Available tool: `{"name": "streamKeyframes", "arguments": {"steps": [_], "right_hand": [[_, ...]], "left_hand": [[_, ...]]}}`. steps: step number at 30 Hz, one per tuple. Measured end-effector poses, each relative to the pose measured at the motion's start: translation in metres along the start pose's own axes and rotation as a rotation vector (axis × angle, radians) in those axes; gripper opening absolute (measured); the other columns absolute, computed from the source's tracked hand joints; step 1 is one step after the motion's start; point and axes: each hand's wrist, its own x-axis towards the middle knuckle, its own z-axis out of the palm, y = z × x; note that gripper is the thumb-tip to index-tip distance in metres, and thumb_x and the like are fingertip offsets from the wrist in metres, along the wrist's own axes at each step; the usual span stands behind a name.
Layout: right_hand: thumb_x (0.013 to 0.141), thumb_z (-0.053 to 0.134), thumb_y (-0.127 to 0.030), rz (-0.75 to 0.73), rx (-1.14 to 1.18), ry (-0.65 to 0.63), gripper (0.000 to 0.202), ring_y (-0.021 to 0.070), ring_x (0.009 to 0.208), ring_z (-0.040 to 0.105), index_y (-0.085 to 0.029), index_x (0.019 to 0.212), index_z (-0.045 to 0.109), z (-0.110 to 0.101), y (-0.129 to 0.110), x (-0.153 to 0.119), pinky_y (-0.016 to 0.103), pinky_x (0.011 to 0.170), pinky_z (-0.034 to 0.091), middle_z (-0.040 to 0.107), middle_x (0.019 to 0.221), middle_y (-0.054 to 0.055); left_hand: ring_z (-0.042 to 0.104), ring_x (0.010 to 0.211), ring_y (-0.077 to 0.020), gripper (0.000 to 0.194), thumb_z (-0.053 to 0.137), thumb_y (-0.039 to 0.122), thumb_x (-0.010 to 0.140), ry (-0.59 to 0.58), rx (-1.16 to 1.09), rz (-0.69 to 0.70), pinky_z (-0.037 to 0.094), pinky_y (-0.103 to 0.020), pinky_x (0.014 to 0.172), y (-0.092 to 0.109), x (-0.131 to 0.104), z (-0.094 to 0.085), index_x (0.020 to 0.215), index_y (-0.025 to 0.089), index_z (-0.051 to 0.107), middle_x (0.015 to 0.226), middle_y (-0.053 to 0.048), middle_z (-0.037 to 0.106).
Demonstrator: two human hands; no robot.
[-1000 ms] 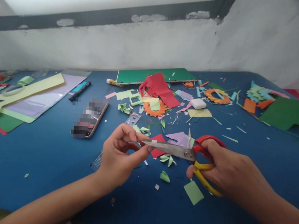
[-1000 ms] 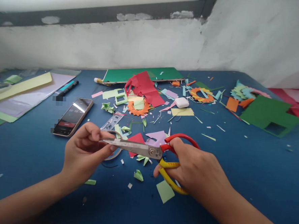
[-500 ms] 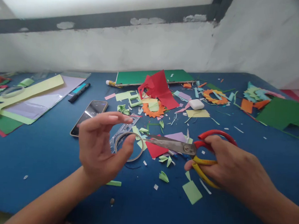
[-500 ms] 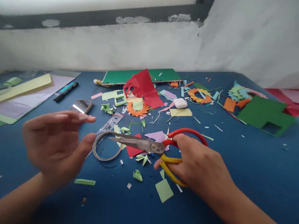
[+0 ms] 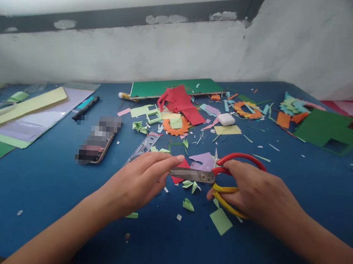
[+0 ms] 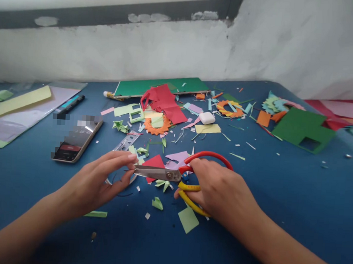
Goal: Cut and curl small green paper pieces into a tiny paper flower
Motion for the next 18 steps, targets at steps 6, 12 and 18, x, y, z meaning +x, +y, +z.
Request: {"name": "streamKeyframes", "arguments": {"steps": [6,12,18], "right_hand": [[0.09,0.035,-0.058,-0.003,0.025,-0.053,0.049,0.0189,0.056,0.061,-0.014,0.088,0.056,-0.002,-0.002,0.001,0.027,0.046,0.04,0.063,0.065,0.007],[0.09,0.034,-0.059,-0.005,0.06,-0.076,0.049,0.0192,0.055,0.061,-0.015,0.084,0.056,-0.001,-0.003,0.001,0.027,0.046,0.039,0.063,0.065,0.006],[0.088,0.04,-0.055,0.091,0.003,-0.093,0.043,0.0203,0.059,0.062,-0.015,0.092,0.055,-0.001,0.006,-0.001,0.026,0.044,0.04,0.064,0.071,0.007]], "left_hand": [[0.063,0.092,-0.0196,0.052,0.048,0.001,0.081,-0.105,0.03,-0.077,0.054,-0.031,0.076,0.004,0.0,0.001,0.127,0.022,0.036,0.107,-0.01,0.06],[0.06,0.085,-0.0182,0.052,0.047,-0.002,0.078,-0.103,-0.041,-0.15,0.053,-0.031,0.072,0.007,0.002,0.001,0.124,0.021,0.037,0.102,-0.009,0.055],[0.052,0.081,-0.0141,0.049,0.05,-0.004,0.076,0.031,-0.392,-0.28,0.049,-0.03,0.08,0.007,-0.001,0.002,0.116,0.024,0.041,0.089,-0.001,0.047]]}}
